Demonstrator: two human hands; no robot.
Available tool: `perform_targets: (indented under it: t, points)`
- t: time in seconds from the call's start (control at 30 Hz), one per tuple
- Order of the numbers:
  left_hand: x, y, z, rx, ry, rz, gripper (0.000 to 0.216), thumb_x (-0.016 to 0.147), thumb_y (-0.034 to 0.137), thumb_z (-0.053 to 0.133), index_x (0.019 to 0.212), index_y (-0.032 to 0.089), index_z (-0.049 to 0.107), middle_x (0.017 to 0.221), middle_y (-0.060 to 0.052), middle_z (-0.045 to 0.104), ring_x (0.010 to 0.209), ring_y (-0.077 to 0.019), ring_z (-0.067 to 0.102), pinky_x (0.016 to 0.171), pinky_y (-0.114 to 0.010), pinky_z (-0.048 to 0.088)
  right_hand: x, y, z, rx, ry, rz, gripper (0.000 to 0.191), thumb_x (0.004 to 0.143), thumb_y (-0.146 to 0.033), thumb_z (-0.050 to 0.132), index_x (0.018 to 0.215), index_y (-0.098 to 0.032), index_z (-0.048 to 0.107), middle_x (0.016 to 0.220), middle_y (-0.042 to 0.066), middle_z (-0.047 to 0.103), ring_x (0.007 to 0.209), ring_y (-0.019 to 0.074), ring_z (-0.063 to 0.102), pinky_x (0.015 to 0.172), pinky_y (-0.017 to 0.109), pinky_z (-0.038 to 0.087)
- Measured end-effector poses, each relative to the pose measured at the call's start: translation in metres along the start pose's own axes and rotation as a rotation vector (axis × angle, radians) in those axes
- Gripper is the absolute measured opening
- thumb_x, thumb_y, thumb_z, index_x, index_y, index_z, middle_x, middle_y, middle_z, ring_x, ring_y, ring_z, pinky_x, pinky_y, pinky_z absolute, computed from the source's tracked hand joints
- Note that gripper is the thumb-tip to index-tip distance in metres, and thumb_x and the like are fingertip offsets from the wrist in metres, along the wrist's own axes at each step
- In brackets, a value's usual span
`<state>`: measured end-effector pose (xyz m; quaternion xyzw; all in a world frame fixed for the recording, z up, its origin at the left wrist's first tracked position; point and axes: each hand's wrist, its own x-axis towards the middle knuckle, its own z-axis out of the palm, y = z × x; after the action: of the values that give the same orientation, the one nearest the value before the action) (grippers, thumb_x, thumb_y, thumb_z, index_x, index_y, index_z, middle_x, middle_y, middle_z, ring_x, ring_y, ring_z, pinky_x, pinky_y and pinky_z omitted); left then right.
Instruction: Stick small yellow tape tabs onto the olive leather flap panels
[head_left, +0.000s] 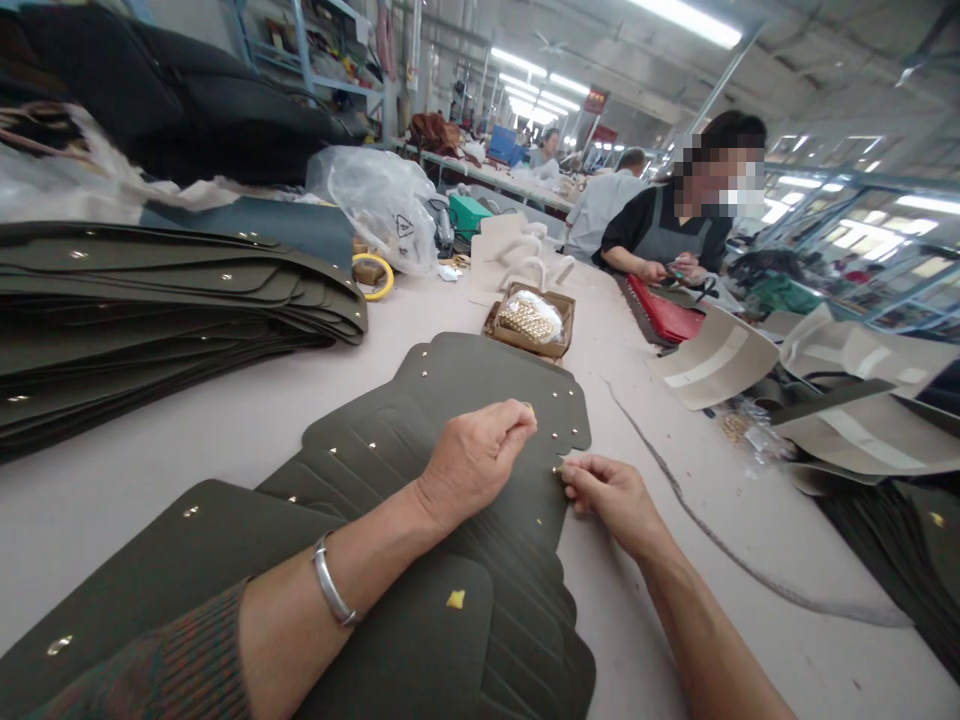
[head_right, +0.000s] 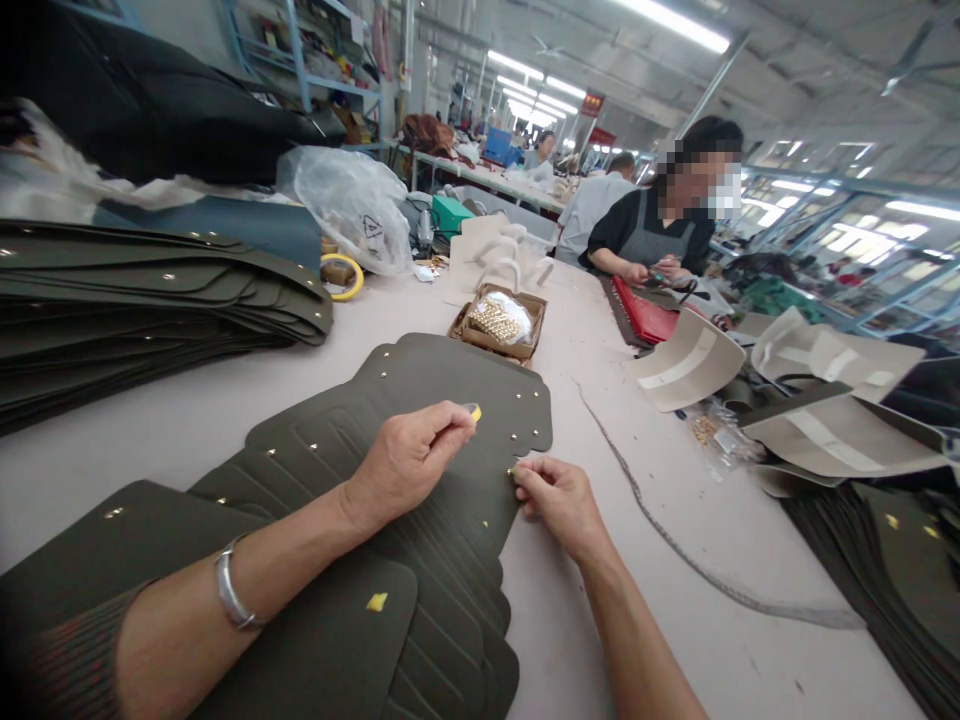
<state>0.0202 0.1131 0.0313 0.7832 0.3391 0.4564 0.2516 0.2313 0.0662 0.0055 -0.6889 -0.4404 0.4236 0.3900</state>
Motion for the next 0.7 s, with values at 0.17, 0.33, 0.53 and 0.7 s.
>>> perform_targets:
  t: [0.17, 0.33, 0.53, 0.7]
  points:
    - [-0.003, -0.006, 0.004, -0.090, 0.008, -0.050, 0.013, 0.092, 0.017, 0.048, 0.091, 0.017, 0.061, 0.082, 0.000, 0.065, 0.070, -0.0100, 0.058, 0.068, -0.020, 0.043, 0.004, 0.003, 0.003, -0.157, -0.037, 0.014, 0.028, 0.071, -0.041, 0.065, 0.077, -0.014, 0.065, 0.052, -0.005, 0.055, 0.038, 0.0064, 0.046, 0.037, 0.018, 0.039]
    - [-0.005, -0.007, 0.001, -0.133, 0.022, -0.079, 0.013, 0.090, 0.013, 0.049, 0.091, 0.017, 0.062, 0.082, 0.000, 0.066, 0.071, -0.0100, 0.058, 0.070, -0.020, 0.044, 0.008, 0.001, 0.008, -0.396, -0.017, -0.030, 0.024, 0.076, -0.040, 0.058, 0.073, -0.017, 0.063, 0.049, -0.004, 0.053, 0.040, 0.0097, 0.051, 0.041, 0.021, 0.042]
    - [-0.004, -0.014, -0.002, -0.159, 0.044, -0.098, 0.013, 0.090, 0.014, 0.051, 0.089, 0.018, 0.063, 0.084, 0.000, 0.066, 0.074, -0.0103, 0.059, 0.070, -0.020, 0.045, 0.010, -0.003, 0.011, -0.592, 0.018, -0.092, 0.017, 0.075, -0.033, 0.055, 0.072, -0.019, 0.064, 0.051, -0.003, 0.057, 0.044, 0.0115, 0.054, 0.042, 0.020, 0.043]
    - [-0.004, -0.014, -0.002, -0.170, 0.045, -0.109, 0.012, 0.089, 0.014, 0.052, 0.089, 0.018, 0.064, 0.085, 0.000, 0.067, 0.074, -0.0099, 0.060, 0.071, -0.020, 0.045, 0.007, -0.002, 0.007, -0.306, 0.050, 0.003, 0.039, 0.072, -0.042, 0.063, 0.105, -0.021, 0.058, 0.056, -0.005, 0.059, 0.046, 0.0139, 0.057, 0.040, 0.023, 0.045]
